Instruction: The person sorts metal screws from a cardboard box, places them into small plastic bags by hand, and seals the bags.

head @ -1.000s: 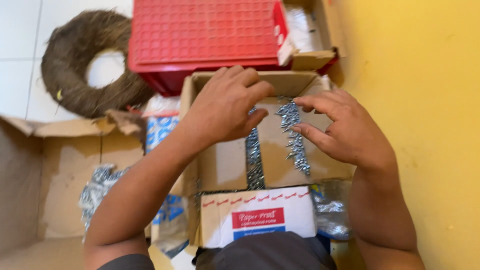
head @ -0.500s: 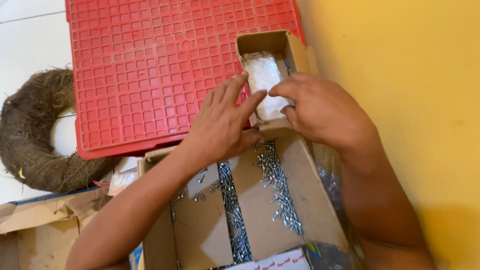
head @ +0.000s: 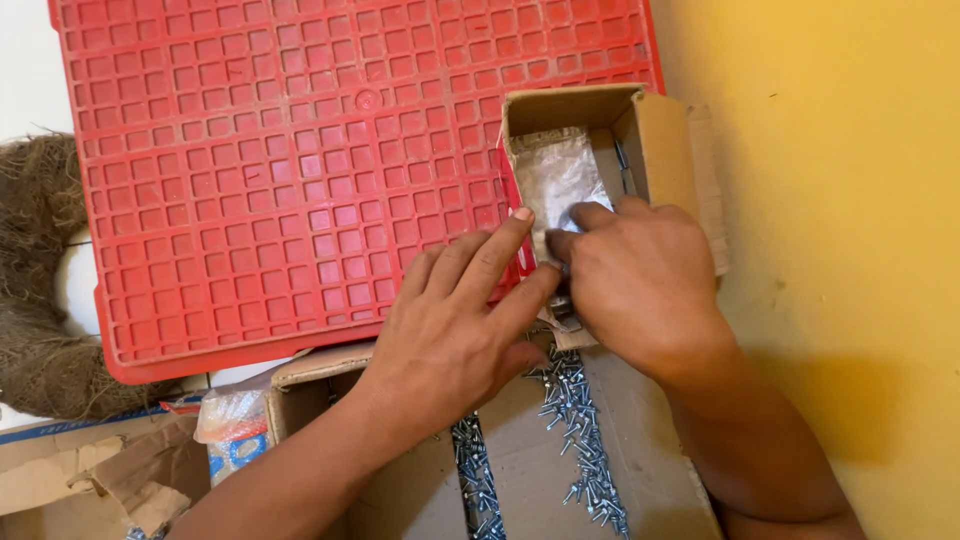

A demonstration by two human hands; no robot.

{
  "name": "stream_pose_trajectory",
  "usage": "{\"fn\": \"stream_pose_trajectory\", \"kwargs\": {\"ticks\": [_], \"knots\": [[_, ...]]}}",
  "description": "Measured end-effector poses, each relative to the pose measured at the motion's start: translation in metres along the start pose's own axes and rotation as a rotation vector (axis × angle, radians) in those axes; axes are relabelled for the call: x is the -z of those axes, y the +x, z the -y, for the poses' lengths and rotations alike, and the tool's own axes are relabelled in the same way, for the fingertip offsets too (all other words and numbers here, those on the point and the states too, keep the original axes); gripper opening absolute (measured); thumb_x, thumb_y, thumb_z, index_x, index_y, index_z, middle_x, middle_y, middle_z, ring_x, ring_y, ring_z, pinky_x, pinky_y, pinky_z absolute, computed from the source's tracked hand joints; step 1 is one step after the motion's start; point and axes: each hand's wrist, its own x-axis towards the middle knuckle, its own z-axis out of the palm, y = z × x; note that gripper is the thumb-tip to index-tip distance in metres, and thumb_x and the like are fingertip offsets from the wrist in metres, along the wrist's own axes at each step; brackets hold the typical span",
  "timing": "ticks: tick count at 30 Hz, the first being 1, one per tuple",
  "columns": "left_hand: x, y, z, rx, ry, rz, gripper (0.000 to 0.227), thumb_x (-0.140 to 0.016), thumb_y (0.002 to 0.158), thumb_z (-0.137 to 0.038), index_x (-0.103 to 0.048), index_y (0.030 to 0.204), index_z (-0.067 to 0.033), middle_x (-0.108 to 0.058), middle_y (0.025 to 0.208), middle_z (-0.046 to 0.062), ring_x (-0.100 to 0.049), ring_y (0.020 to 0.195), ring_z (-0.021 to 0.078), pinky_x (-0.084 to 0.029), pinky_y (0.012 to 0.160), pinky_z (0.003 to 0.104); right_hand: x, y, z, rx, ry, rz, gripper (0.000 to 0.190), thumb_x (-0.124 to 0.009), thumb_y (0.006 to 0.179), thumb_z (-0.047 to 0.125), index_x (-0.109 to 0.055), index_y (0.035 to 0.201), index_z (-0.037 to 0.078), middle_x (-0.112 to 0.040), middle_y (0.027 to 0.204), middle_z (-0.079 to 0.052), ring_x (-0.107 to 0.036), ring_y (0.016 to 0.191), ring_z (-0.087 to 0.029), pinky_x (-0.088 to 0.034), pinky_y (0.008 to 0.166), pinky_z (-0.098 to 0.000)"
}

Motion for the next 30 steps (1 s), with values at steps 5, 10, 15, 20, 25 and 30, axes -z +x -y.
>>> {"fn": "stream_pose_trajectory", "kwargs": {"ticks": [5, 10, 15, 20, 25, 30], "knots": [[-0.004, 0.001, 0.000, -0.036, 0.030, -0.027, 0.082, -0.081, 0.056, -0.060, -0.055, 0.121, -0.0171, -0.040, 0.143, 0.008, -0.046, 0.120, 0.0292, -0.041, 0.092, 0.044, 0.000, -0.006, -0.013, 0.059, 0.152, -0.032, 0.013, -0.054, 0.070, 0.026, -0.065, 0.077, 0.023, -0.062, 0.080, 0.002, -0.057, 0.072, -0.026, -0.044, 0.057, -0.0395], [-0.004, 0.003, -0.001, -0.030, 0.113, -0.031, 0.100, -0.080, 0.054, -0.071, -0.047, 0.134, -0.0198, -0.045, 0.141, 0.004, -0.051, 0.110, 0.0247, -0.040, 0.089, 0.041, 0.008, -0.021, -0.031, 0.132, 0.476, -0.067, 0.046, -0.044, 0.078, 0.015, -0.058, 0.120, 0.002, -0.064, 0.112, -0.014, -0.058, 0.097, -0.031, -0.044, 0.085, -0.0437], [-0.005, 0.000, -0.004, -0.020, 0.093, -0.009, 0.109, -0.081, 0.058, -0.073, -0.036, 0.141, -0.0180, -0.045, 0.142, 0.006, -0.049, 0.114, 0.0244, -0.037, 0.092, 0.039, 0.021, -0.035, -0.038, 0.078, 0.691, -0.328, 0.025, -0.056, 0.080, 0.005, -0.068, 0.103, 0.001, -0.070, 0.093, -0.012, -0.062, 0.078, -0.028, -0.047, 0.073, -0.0413], [0.002, -0.010, -0.005, -0.024, 0.080, -0.024, 0.120, -0.086, 0.055, -0.074, -0.027, 0.145, -0.0212, -0.036, 0.147, 0.013, -0.045, 0.125, 0.0276, -0.037, 0.095, 0.041, 0.044, -0.064, -0.036, 0.048, 0.748, -0.453, 0.018, -0.060, 0.083, -0.002, -0.069, 0.099, -0.001, -0.067, 0.091, -0.014, -0.062, 0.080, -0.027, -0.048, 0.074, -0.0363], [0.059, -0.044, -0.039, -0.031, -0.083, -0.044, 0.084, -0.069, 0.081, -0.059, -0.034, 0.141, -0.0111, -0.047, 0.131, 0.014, -0.050, 0.111, 0.0325, -0.041, 0.083, 0.046, 0.073, -0.123, -0.015, 0.110, 0.745, -0.391, 0.018, -0.058, 0.085, 0.001, -0.067, 0.100, 0.001, -0.067, 0.092, -0.010, -0.060, 0.084, -0.027, -0.046, 0.079, -0.0365], [0.092, -0.110, -0.096, 0.000, -0.199, -0.019, 0.050, -0.061, 0.087, -0.042, -0.050, 0.121, -0.0077, -0.055, 0.101, 0.011, -0.053, 0.082, 0.0311, -0.041, 0.068, 0.043, 0.080, -0.182, 0.023, 0.212, 0.695, -0.361, 0.024, -0.058, 0.080, 0.004, -0.067, 0.103, 0.004, -0.067, 0.100, -0.012, -0.061, 0.091, -0.027, -0.046, 0.085, -0.0374]]}}
